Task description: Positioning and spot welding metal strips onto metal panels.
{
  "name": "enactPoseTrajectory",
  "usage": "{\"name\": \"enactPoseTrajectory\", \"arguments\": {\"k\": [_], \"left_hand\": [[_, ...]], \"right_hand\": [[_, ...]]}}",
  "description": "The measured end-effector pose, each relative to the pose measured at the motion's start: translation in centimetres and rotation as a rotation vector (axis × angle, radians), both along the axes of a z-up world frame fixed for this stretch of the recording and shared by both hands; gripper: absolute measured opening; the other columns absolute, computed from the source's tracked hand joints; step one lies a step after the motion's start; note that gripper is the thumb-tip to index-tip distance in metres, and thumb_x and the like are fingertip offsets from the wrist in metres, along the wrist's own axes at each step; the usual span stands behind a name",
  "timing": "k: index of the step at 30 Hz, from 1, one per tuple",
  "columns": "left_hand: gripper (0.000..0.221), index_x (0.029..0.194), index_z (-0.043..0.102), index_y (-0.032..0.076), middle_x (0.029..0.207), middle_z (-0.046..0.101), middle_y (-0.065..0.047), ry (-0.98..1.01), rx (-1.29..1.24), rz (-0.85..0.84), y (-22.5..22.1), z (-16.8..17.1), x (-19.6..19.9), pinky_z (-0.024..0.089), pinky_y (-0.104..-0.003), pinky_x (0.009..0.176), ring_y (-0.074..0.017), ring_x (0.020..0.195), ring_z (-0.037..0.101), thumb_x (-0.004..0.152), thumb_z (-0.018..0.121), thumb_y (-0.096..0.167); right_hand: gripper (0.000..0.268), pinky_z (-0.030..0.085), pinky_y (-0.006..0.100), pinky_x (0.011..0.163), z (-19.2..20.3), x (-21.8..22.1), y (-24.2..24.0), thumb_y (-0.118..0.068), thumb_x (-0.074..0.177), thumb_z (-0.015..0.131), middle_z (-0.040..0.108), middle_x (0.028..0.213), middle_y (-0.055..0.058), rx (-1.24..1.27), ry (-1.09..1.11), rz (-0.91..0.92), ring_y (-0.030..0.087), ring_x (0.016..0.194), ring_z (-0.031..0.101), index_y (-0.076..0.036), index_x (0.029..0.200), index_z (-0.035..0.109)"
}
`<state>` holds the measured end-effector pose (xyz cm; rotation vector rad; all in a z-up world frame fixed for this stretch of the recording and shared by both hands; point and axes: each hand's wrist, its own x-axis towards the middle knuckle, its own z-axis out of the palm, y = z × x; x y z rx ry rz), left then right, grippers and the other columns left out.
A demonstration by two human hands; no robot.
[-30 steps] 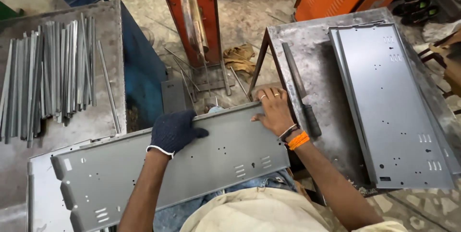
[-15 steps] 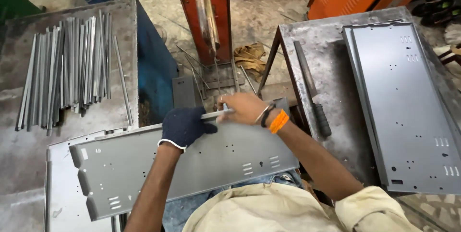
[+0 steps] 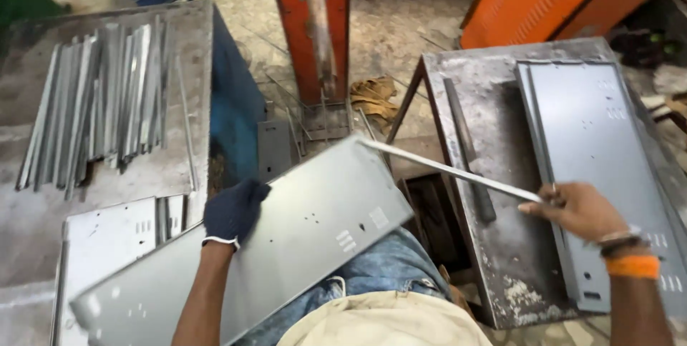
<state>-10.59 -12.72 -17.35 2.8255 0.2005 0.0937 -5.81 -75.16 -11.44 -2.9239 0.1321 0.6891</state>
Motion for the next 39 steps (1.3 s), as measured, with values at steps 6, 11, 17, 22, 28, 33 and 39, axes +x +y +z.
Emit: {"name": "enactPoseTrajectory", "arguments": {"k": [6, 11, 17, 22, 28, 33, 39], "left_hand": [[0.043, 0.103, 0.075, 0.021, 0.090, 0.074, -0.019, 0.033, 0.065, 0.498, 8.3, -1.3, -8.5, 0.053, -0.055, 0.077, -0.0428, 0.086, 0.070, 0.106, 0.048, 0.054], [0.043, 0.117, 0.076, 0.022, 0.107, 0.074, -0.018, -0.054, -0.032, 0.780, 16.5, -0.3, -18.1, 0.053, -0.055, 0.084, -0.0440, 0.100, 0.068, 0.102, 0.051, 0.053], [0.049, 0.136, 0.070, 0.016, 0.118, 0.074, -0.019, -0.104, 0.054, 0.839, 24.5, -2.0, -24.8, 0.052, -0.053, 0.091, -0.0421, 0.107, 0.068, 0.103, 0.058, 0.049], [0.044, 0.146, 0.065, 0.008, 0.118, 0.074, -0.014, -0.389, -0.185, 0.636, 22.3, -7.9, -18.6, 0.053, -0.038, 0.092, -0.0250, 0.106, 0.070, 0.109, 0.064, 0.033], [0.040, 0.108, 0.076, -0.005, 0.084, 0.075, -0.015, -0.049, -1.262, 0.117, -0.2, -15.6, -3.7, 0.057, -0.033, 0.065, -0.0181, 0.069, 0.071, 0.109, 0.050, 0.026], [0.035, 0.122, 0.069, 0.000, 0.086, 0.073, -0.009, 0.220, -1.603, -0.059, -20.4, -6.6, -0.4, 0.056, -0.034, 0.070, -0.0166, 0.074, 0.068, 0.102, 0.059, 0.027], [0.045, 0.141, 0.059, 0.002, 0.120, 0.071, -0.004, 0.309, -1.368, -0.782, -28.9, 0.4, 0.4, 0.052, -0.028, 0.093, -0.0097, 0.108, 0.064, 0.103, 0.063, 0.025]], "right_hand": [[0.042, 0.053, 0.040, 0.065, -10.0, -1.0, 11.0, -0.046, 0.084, 0.075, 0.076, 0.070, 0.012, 0.590, -0.227, 0.001, 0.023, 0.066, 0.067, -0.005, 0.088, 0.078], [0.038, 0.050, 0.037, 0.062, -8.5, -0.7, 24.3, -0.040, 0.087, 0.075, 0.069, 0.068, 0.013, 0.713, -0.228, 0.250, 0.020, 0.061, 0.060, -0.002, 0.088, 0.075], [0.031, 0.046, 0.035, 0.054, -6.4, -2.3, 30.4, -0.034, 0.084, 0.078, 0.065, 0.061, 0.012, 0.824, -0.075, 0.249, 0.017, 0.055, 0.056, -0.003, 0.087, 0.076], [0.029, 0.044, 0.036, 0.054, -7.3, -4.0, 30.2, -0.035, 0.084, 0.079, 0.063, 0.060, 0.013, 0.708, -0.057, 0.253, 0.020, 0.052, 0.053, -0.006, 0.088, 0.076], [0.027, 0.046, 0.035, 0.055, -7.4, -4.9, 27.1, -0.034, 0.084, 0.079, 0.067, 0.063, 0.011, 0.768, -0.099, 0.228, 0.021, 0.055, 0.059, -0.007, 0.082, 0.076], [0.040, 0.045, 0.044, 0.061, -5.7, -6.0, 21.1, -0.038, 0.081, 0.087, 0.064, 0.070, 0.017, 0.510, -0.044, 0.064, 0.031, 0.063, 0.061, -0.002, 0.090, 0.071], [0.019, 0.058, 0.042, 0.070, -15.2, -7.3, 9.4, -0.014, 0.088, 0.065, 0.075, 0.080, 0.013, 0.635, -0.379, -0.421, 0.026, 0.075, 0.075, -0.006, 0.104, 0.071]]}}
